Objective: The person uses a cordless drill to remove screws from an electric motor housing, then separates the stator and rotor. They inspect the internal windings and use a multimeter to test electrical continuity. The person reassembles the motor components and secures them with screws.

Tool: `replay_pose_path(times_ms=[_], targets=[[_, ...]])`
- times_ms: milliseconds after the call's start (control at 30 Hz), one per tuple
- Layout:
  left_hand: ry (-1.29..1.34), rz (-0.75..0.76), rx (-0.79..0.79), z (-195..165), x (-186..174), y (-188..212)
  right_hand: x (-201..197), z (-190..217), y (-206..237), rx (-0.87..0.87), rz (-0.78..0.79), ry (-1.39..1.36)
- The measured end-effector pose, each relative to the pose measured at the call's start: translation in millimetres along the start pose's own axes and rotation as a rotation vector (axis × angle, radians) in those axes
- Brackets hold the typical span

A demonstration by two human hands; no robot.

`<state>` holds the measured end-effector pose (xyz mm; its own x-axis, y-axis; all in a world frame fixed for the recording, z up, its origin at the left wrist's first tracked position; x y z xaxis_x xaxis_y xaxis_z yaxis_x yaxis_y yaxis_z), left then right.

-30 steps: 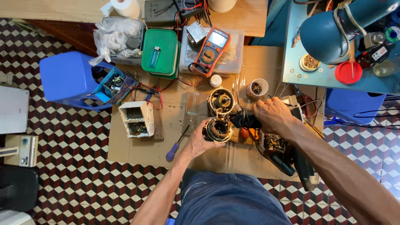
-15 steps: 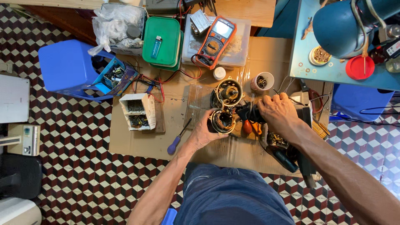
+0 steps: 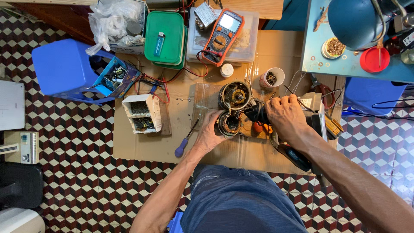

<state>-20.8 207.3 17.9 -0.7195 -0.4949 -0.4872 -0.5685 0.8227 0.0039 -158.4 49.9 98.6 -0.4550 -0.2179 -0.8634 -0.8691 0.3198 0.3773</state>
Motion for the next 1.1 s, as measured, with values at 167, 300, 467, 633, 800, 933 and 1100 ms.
replay_pose_path(times_ms=[167,300,467,633,800,933,1100], targets=[[0.114,-0.016,0.104,4,1,-1,-6,4,2,-0.003,-0.065,-0.005],[0.122,0.008,0.085,10,4,-1,-8,4,2,0.012,-0.045,-0.008],[0.092,0.057,0.031,13,6,-1,-15,4,2,0.021,-0.056,-0.004],[0.069,0.074,0.023,17,2,-2,-14,3,3,0.033,-0.055,-0.046],[0.101,0.115,-0.075,40,-6,6,1,3,3,0.034,0.048,-0.071],[0.540,0.001,-0.619,84,-4,10,11,0,-2,0.019,0.080,-0.106],[0.407,0.068,-0.575,82,12,8,7,-4,0,0.012,-0.010,-0.165]])
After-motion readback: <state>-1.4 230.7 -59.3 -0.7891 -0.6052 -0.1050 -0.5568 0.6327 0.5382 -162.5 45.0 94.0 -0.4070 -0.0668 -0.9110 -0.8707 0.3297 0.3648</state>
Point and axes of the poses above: each hand's wrist, its own y-axis away from the middle knuckle, its own x-axis out of the palm, z = x × y, the point moved 8 cm from there along -y, towards the middle knuckle, and after that the axes turned 14 degrees about -z, right-handed, at the moved point
